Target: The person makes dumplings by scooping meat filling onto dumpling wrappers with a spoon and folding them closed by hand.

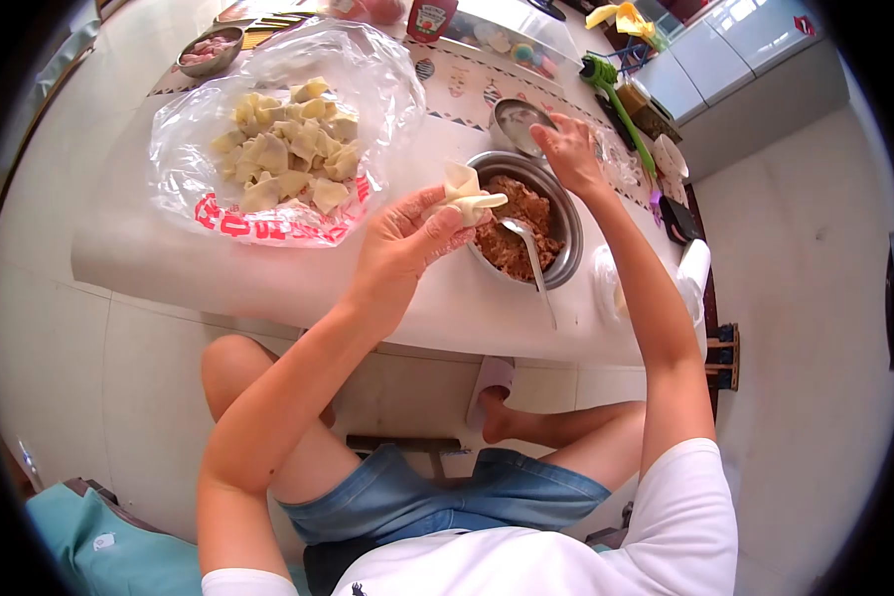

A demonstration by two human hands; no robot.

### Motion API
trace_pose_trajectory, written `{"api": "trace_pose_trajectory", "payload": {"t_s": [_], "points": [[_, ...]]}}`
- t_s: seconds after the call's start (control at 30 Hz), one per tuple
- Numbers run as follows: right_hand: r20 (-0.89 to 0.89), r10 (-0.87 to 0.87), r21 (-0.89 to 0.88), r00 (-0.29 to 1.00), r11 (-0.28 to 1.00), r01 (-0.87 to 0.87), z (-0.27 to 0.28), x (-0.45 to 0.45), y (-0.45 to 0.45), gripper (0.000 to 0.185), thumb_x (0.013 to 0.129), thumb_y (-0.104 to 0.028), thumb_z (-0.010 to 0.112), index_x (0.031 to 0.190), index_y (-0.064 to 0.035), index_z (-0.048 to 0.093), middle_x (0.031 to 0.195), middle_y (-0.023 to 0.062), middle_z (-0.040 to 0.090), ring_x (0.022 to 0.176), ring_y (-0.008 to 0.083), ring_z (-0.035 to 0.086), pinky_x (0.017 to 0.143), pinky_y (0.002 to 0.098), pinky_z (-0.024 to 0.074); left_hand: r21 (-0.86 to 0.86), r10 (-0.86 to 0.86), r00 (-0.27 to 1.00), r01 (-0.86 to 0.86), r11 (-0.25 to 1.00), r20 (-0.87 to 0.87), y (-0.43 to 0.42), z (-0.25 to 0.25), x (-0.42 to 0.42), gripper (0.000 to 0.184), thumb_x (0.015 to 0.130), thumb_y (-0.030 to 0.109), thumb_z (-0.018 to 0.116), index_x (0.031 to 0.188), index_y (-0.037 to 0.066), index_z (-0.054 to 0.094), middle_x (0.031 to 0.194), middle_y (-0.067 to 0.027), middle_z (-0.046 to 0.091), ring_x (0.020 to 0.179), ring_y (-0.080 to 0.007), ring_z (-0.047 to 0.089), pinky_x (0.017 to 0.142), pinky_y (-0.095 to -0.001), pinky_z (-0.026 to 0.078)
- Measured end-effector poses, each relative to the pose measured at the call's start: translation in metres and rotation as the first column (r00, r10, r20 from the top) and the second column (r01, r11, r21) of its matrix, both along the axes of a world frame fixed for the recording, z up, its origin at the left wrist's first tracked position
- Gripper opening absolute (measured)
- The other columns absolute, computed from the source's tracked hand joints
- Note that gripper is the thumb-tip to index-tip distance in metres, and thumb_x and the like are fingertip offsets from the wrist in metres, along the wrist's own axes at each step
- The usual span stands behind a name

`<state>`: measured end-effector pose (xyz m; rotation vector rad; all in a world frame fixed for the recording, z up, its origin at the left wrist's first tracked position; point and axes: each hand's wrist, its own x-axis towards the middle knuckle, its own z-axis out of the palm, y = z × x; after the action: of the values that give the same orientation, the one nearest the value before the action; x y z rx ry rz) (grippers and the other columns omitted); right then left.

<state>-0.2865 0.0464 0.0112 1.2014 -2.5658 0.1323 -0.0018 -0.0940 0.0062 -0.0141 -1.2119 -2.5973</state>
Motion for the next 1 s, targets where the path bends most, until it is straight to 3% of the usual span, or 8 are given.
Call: {"api": "trace_pose_trajectory", "payload": {"t_s": [0.07,0.17,0.27,0.4,0.6,0.73,0.83,1.0], "points": [[0.087,-0.113,0.154,0.990,0.983,0.099,-0.010,-0.010,-0.005,0.071,0.088,-0.065,0.016,0.103,-0.0190,0.068,0.137,0.0154,0.036,0.130,0.0295,0.023,0.105,0.0576,0.0092,0.028,-0.007,1.000,0.007,1.000,-0.015,0.000,-0.004,-0.002,0.037,0.091,0.015,0.054,0.123,-0.001,0.048,0.117,-0.0133,0.057,0.106,-0.0200,0.057,0.089,-0.0289,0.048],[0.121,-0.113,0.107,0.986,0.989,0.100,0.003,0.000,-0.006,0.068,0.089,-0.064,0.020,0.100,-0.0179,0.069,0.135,0.0147,0.039,0.130,0.0297,0.024,0.103,0.0582,0.0119,-0.021,0.002,0.998,-0.003,1.000,-0.061,0.002,-0.006,0.003,0.038,0.090,0.017,0.055,0.123,0.000,0.047,0.118,-0.0129,0.057,0.106,-0.0184,0.056,0.089,-0.0289,0.047],[0.233,0.284,-0.432,0.930,0.887,-0.162,0.048,0.066,-0.003,0.057,0.089,-0.058,0.035,0.096,-0.0123,0.068,0.127,0.0123,0.048,0.125,0.0291,0.032,0.104,0.0468,0.0217,-0.052,0.013,0.996,-0.018,0.998,-0.089,0.004,-0.001,0.007,0.040,0.090,0.018,0.056,0.124,0.000,0.047,0.118,-0.0119,0.057,0.107,-0.0166,0.055,0.089,-0.0282,0.045],[-0.009,0.630,-0.334,0.776,0.730,-0.596,0.100,0.170,0.010,0.034,0.072,-0.037,0.070,0.093,-0.0109,0.063,0.120,0.0078,0.053,0.115,0.0307,0.043,0.099,0.0405,0.0311,0.040,0.004,0.997,-0.001,0.999,-0.080,0.012,-0.001,0.010,0.039,0.088,0.013,0.058,0.123,-0.002,0.047,0.115,-0.0091,0.058,0.105,-0.0133,0.055,0.090,-0.0263,0.044],[-0.106,0.576,-0.360,0.811,0.738,-0.571,0.083,0.195,0.017,0.023,0.058,-0.005,0.075,0.078,-0.0123,0.066,0.115,0.0030,0.056,0.111,0.0263,0.045,0.090,0.0360,0.0414,-0.147,-0.005,0.987,-0.019,0.989,-0.162,0.021,-0.003,0.012,0.036,0.088,0.008,0.058,0.122,0.000,0.050,0.115,-0.0076,0.058,0.104,-0.0131,0.055,0.089,-0.0280,0.045],[0.052,0.483,-0.421,0.874,0.804,-0.420,0.083,0.203,0.018,0.019,0.059,-0.004,0.075,0.074,-0.0096,0.064,0.111,0.0040,0.058,0.107,0.0256,0.046,0.087,0.0358,0.0425,-0.327,0.022,0.986,-0.075,0.942,-0.164,0.024,-0.002,0.016,0.035,0.089,0.004,0.054,0.124,0.000,0.048,0.119,-0.0086,0.055,0.108,-0.0156,0.053,0.095,-0.0292,0.040],[0.133,0.430,-0.419,0.893,0.841,-0.342,0.082,0.202,0.018,0.019,0.059,-0.004,0.075,0.073,-0.0083,0.063,0.111,0.0048,0.057,0.106,0.0261,0.046,0.086,0.0361,0.0431,-0.522,0.061,0.918,-0.276,0.807,-0.391,0.023,0.000,0.012,0.035,0.090,0.003,0.052,0.124,0.000,0.048,0.121,-0.0113,0.053,0.111,-0.0166,0.051,0.095,-0.0291,0.040],[0.001,0.260,-0.385,0.966,0.891,-0.239,0.089,0.208,0.012,0.022,0.059,-0.007,0.076,0.077,-0.0087,0.064,0.111,0.0042,0.056,0.105,0.0270,0.047,0.085,0.0361,0.0438,-0.454,0.049,0.970,-0.155,0.877,-0.237,0.018,0.003,0.017,0.039,0.089,0.001,0.051,0.127,0.001,0.045,0.122,-0.0134,0.052,0.113,-0.0163,0.049,0.093,-0.0279,0.041]]}}
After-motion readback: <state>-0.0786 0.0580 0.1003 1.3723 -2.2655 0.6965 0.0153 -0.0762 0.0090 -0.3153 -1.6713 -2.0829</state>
